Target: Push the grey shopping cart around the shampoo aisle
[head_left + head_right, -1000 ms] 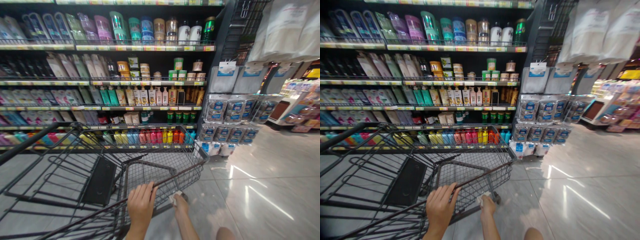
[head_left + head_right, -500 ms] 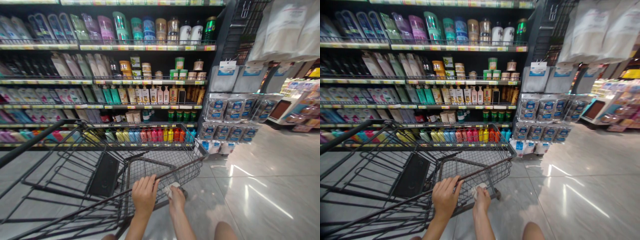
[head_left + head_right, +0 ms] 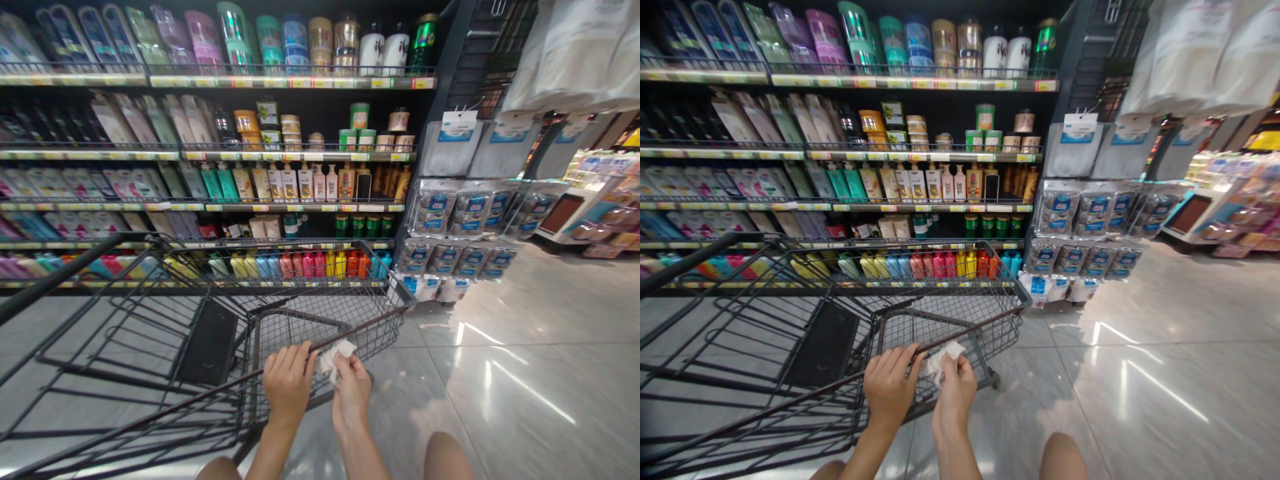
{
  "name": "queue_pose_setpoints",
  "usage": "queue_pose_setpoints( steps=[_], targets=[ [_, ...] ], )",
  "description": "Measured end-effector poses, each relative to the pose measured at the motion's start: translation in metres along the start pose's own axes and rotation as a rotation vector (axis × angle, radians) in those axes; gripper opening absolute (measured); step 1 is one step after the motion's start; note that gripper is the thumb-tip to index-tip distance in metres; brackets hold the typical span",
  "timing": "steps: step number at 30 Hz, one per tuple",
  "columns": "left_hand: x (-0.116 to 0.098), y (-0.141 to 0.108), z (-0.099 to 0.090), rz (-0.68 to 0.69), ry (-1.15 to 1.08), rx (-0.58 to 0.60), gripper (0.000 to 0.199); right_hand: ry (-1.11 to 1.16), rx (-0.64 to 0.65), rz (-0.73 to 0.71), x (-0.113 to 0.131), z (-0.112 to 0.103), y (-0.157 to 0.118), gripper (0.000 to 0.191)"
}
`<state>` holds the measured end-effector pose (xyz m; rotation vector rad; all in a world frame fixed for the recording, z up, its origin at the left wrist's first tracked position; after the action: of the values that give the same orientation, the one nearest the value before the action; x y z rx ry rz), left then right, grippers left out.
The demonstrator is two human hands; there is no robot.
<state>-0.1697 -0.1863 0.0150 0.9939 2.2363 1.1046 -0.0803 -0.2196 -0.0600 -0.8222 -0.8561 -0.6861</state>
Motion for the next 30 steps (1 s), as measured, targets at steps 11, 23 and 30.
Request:
queue_pose_setpoints(
  steps=[11, 23, 30],
  targets=[
    [-0.002, 0.000, -0.002, -0.051, -0.030, 0.019, 0.014, -0.279, -0.033, -0.282, -0.005, -0.014, 0.010, 0.028],
    [-0.005, 0.001, -0.005, -0.035, -0.024, 0.007, 0.012, -0.342, -0.187, -0.128, -0.063, -0.063, 0.051, 0.039],
    [-0.006, -0.001, -0.005, -0.028, -0.017, 0.022, 0.011, -0.414, -0.266, -0.082, -0.093, -0.096, 0.070, 0.032]
  ],
)
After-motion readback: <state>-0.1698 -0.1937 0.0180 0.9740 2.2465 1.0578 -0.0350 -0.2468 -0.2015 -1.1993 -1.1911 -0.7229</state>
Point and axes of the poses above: each hand's wrist, its own y-axis towards the middle knuckle, its own z-axis out of the palm, x = y × z, the point moved 2 cm from there along y, towards the middle knuckle, and after that the axes turned 9 degrees about -y, right-handed, at the moved point
